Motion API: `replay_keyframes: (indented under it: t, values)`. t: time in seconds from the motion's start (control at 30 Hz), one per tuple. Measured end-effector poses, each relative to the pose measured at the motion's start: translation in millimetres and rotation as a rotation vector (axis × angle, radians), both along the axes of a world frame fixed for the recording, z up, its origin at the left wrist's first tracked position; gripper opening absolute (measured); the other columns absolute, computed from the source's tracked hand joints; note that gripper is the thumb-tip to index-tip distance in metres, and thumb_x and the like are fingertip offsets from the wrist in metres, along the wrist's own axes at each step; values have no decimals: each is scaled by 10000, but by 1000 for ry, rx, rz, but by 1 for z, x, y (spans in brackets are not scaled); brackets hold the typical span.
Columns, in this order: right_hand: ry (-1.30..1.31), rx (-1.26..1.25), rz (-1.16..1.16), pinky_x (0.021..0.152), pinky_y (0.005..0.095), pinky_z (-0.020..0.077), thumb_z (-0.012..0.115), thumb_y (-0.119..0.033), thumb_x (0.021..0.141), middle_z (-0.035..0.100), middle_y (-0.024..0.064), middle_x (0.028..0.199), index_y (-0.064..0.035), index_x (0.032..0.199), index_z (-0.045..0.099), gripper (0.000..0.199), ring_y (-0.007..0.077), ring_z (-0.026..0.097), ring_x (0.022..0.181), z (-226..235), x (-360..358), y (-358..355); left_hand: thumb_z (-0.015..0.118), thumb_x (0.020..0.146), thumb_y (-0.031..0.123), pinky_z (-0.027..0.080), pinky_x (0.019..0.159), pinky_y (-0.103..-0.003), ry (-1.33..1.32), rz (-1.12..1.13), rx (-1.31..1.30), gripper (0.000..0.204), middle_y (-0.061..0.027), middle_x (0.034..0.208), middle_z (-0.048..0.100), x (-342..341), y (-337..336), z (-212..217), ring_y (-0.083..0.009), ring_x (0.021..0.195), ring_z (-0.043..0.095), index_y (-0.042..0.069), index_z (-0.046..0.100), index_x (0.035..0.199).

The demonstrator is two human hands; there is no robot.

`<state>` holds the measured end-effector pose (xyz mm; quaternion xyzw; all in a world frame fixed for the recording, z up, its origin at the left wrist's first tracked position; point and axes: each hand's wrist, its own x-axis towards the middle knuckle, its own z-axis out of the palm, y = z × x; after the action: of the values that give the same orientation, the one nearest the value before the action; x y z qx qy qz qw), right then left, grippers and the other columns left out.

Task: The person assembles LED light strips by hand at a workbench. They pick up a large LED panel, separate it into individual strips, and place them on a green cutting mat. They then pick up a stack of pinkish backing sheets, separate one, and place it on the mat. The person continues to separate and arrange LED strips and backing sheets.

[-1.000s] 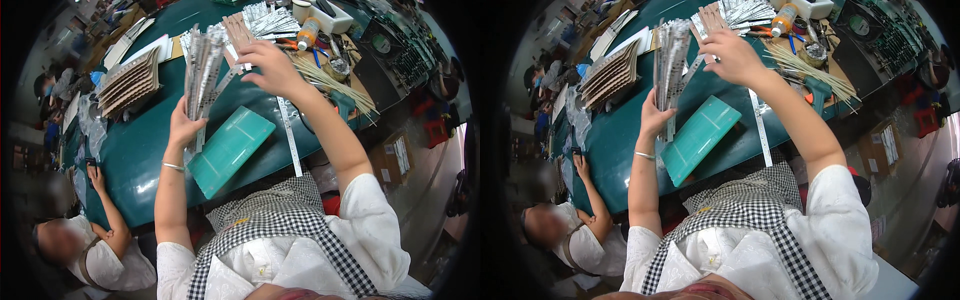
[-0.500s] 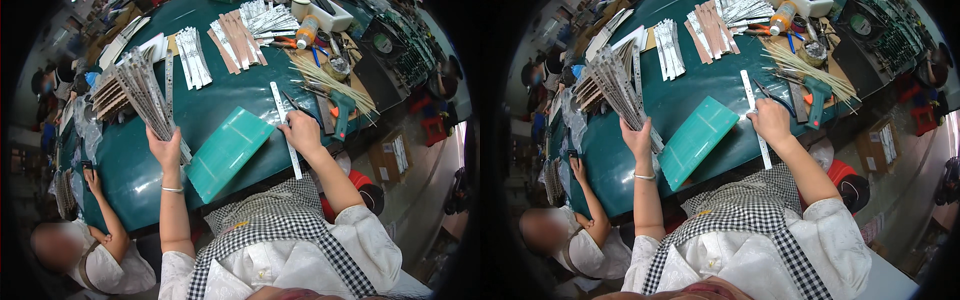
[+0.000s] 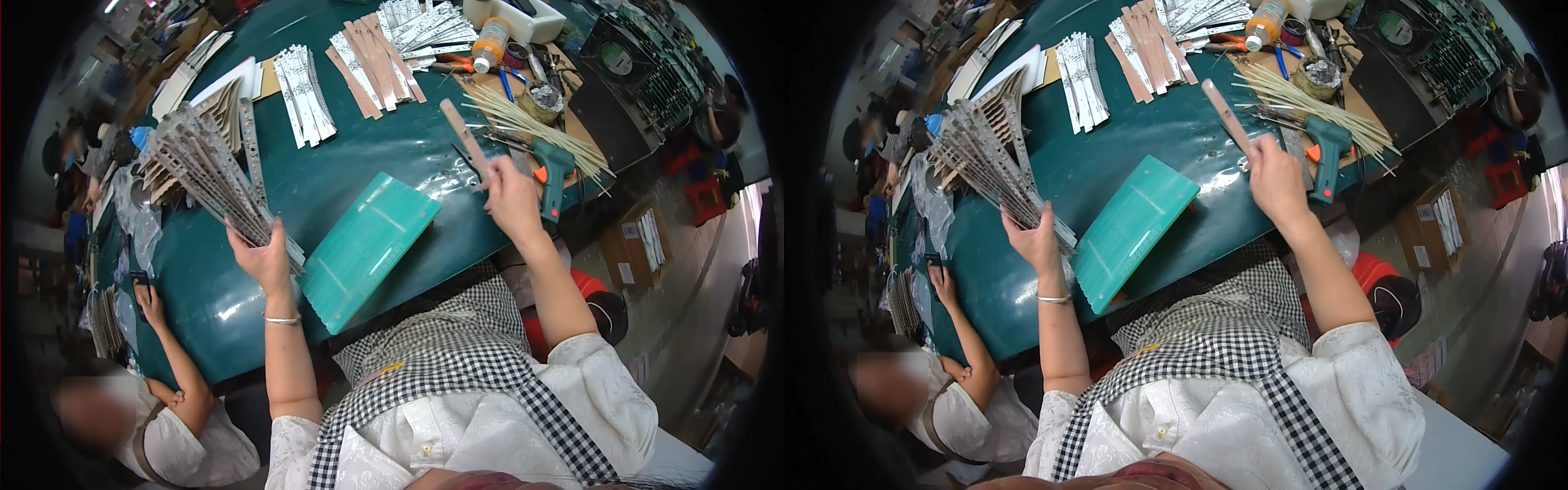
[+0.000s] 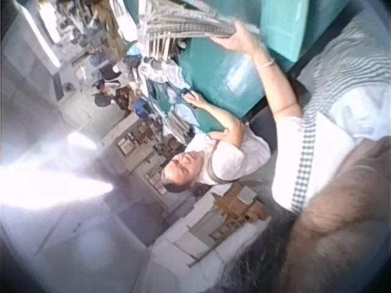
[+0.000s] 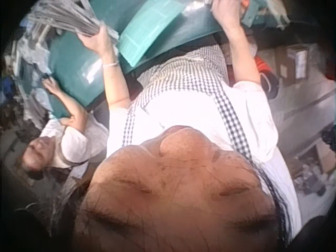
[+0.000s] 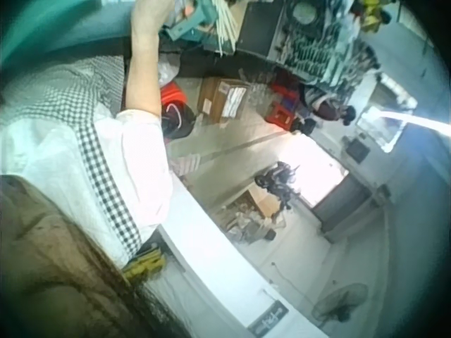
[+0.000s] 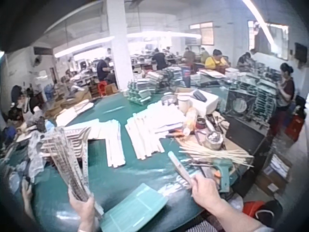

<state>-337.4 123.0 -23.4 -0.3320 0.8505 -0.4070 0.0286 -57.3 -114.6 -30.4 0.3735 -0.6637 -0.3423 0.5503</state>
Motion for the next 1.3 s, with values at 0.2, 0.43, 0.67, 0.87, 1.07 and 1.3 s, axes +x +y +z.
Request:
replay_keyframes:
  t: [0.2, 0.43, 0.67, 0.87, 1.07, 1.3]
  values:
    - [240, 136, 86, 691, 453, 492, 733, -148, 740, 605, 146, 871, -37, 899, 609, 230, 381, 616, 833, 0, -5, 8, 734, 751, -21, 432, 933, -277, 48, 25, 21, 680, -109, 1210, 546, 2, -2, 8, -165, 1055, 544, -74, 398, 1339]
    - [342, 222, 63, 651, 490, 510, 610, -92, 799, 623, 149, 834, -55, 866, 589, 80, 388, 629, 720, -28, 2, -13, 723, 759, -36, 429, 944, -285, 24, 34, -2, 681, -124, 1233, 534, 0, -2, 16, -169, 1063, 542, -81, 385, 1348]
    - [405, 8, -20, 653, 495, 501, 588, -74, 796, 625, 156, 768, -69, 861, 583, 66, 399, 621, 734, 6, -27, 13, 710, 775, -53, 444, 935, -291, 32, 40, -20, 657, -129, 1215, 547, 17, -3, 17, -171, 1041, 549, -99, 381, 1342]
    - [509, 173, -434, 730, 501, 501, 575, -88, 802, 641, 175, 818, -71, 907, 594, 108, 404, 628, 837, 41, -144, 69, 703, 787, -46, 456, 883, -272, 39, 15, -3, 582, -94, 1136, 581, 8, -3, 25, -149, 967, 563, -93, 426, 1296]
    - [487, 294, -451, 764, 489, 501, 561, -102, 828, 641, 178, 914, -85, 984, 621, 168, 398, 624, 878, 20, -171, 77, 713, 786, -27, 458, 868, -262, 13, 19, -43, 578, -90, 1115, 587, 2, 2, 27, -145, 960, 564, -97, 434, 1287]
    - [-798, -638, 205, 586, 202, 482, 504, -197, 977, 593, 18, 801, 56, 1111, 610, 306, 67, 562, 704, 65, -81, 62, 714, 754, -55, 450, 891, -260, 8, -41, 29, 647, -85, 1171, 558, 4, 12, 42, -143, 999, 559, -77, 411, 1326]
